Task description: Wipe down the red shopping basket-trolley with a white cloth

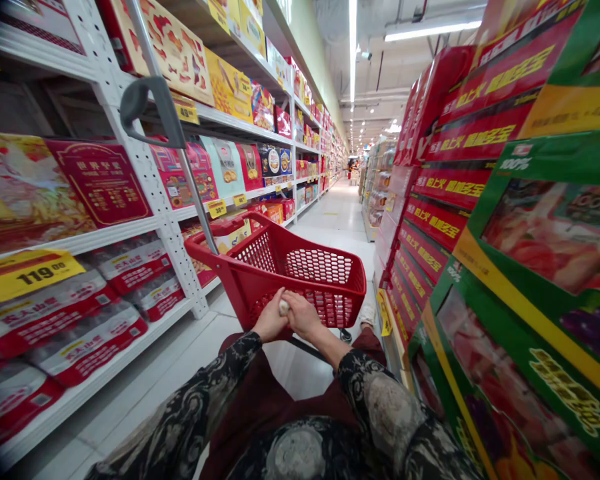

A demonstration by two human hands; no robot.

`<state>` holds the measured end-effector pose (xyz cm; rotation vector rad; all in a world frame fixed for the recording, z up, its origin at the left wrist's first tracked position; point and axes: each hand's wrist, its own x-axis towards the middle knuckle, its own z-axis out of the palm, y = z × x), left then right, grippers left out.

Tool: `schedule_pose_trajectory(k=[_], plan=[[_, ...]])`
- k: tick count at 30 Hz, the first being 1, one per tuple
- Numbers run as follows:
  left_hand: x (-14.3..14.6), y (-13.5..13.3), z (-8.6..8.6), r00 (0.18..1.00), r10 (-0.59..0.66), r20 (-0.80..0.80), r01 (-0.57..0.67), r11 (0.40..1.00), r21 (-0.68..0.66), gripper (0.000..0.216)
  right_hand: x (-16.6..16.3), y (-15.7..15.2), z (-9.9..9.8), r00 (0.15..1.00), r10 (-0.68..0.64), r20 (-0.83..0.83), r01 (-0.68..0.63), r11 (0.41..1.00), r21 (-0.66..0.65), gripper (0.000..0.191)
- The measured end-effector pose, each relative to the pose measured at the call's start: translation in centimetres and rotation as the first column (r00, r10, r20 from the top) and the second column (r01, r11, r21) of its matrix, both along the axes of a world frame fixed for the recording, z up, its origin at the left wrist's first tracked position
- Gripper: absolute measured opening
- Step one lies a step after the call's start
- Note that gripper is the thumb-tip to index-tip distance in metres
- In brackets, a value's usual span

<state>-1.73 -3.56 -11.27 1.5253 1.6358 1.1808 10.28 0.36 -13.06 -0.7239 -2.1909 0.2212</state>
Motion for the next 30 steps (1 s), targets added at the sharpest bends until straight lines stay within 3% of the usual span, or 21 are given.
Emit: schedule_pose_trajectory(k=[2, 5, 8, 13, 16, 18, 20, 22, 24, 26, 30], plan=[[-0.7, 0.4, 0.0, 0.976, -0.013, 0.215, 0.028, 0.998, -0.064, 0.052, -0.3, 0.0, 0.7, 0.997, -0.032, -0.077, 0.029, 0.999, -0.039, 0.046], [-1.3, 0.7, 0.0, 0.941, -0.024, 0.338, 0.059, 0.994, -0.092, 0.031, -0.6, 0.1, 1.3, 0.991, -0.074, -0.110, 0.067, 0.996, -0.058, 0.045], [-1.5, 0.9, 0.1, 0.893, -0.011, 0.451, 0.064, 0.993, -0.103, 0.027, -0.9, -0.2, 1.7, 0.997, -0.050, -0.056, 0.048, 0.998, -0.031, 0.046], [-1.3, 1.6, 0.9, 0.851, 0.001, 0.526, 0.058, 0.994, -0.095, 0.032, -1.2, -0.1, 2.4, 0.999, 0.024, 0.022, -0.026, 0.990, 0.135, 0.049], [-0.8, 2.0, 2.3, 0.867, -0.029, 0.497, 0.061, 0.997, -0.049, 0.033, -0.6, 1.2, 2.4, 0.997, -0.070, -0.015, 0.072, 0.977, 0.200, 0.041], [-0.8, 2.1, 3.6, 0.948, -0.005, 0.317, -0.014, 0.998, 0.057, 0.041, 0.3, 2.5, 2.1, 0.986, -0.167, -0.024, 0.168, 0.961, 0.220, 0.037], [-1.3, 2.2, 4.8, 0.989, 0.131, -0.065, -0.113, 0.968, 0.223, 0.049, 1.4, 3.5, 1.5, 0.974, -0.225, 0.015, 0.214, 0.945, 0.246, 0.036], [-2.4, 2.3, 5.3, 0.832, 0.274, -0.483, -0.128, 0.941, 0.313, 0.052, 2.2, 4.3, 0.8, 0.969, -0.237, 0.072, 0.209, 0.937, 0.279, 0.037], [-3.7, 2.7, 5.1, 0.616, 0.271, -0.740, -0.088, 0.957, 0.277, 0.054, 2.7, 4.7, 0.3, 0.964, -0.248, 0.095, 0.210, 0.931, 0.297, 0.040], [-4.7, 3.5, 4.5, 0.489, 0.211, -0.846, -0.045, 0.975, 0.217, 0.055, 2.7, 5.0, 0.1, 0.960, -0.265, 0.093, 0.227, 0.928, 0.295, 0.041], [-5.3, 5.5, 4.0, 0.435, 0.155, -0.887, -0.019, 0.986, 0.163, 0.056, 2.0, 5.9, 0.3, 0.947, -0.288, 0.140, 0.249, 0.937, 0.246, 0.049]])
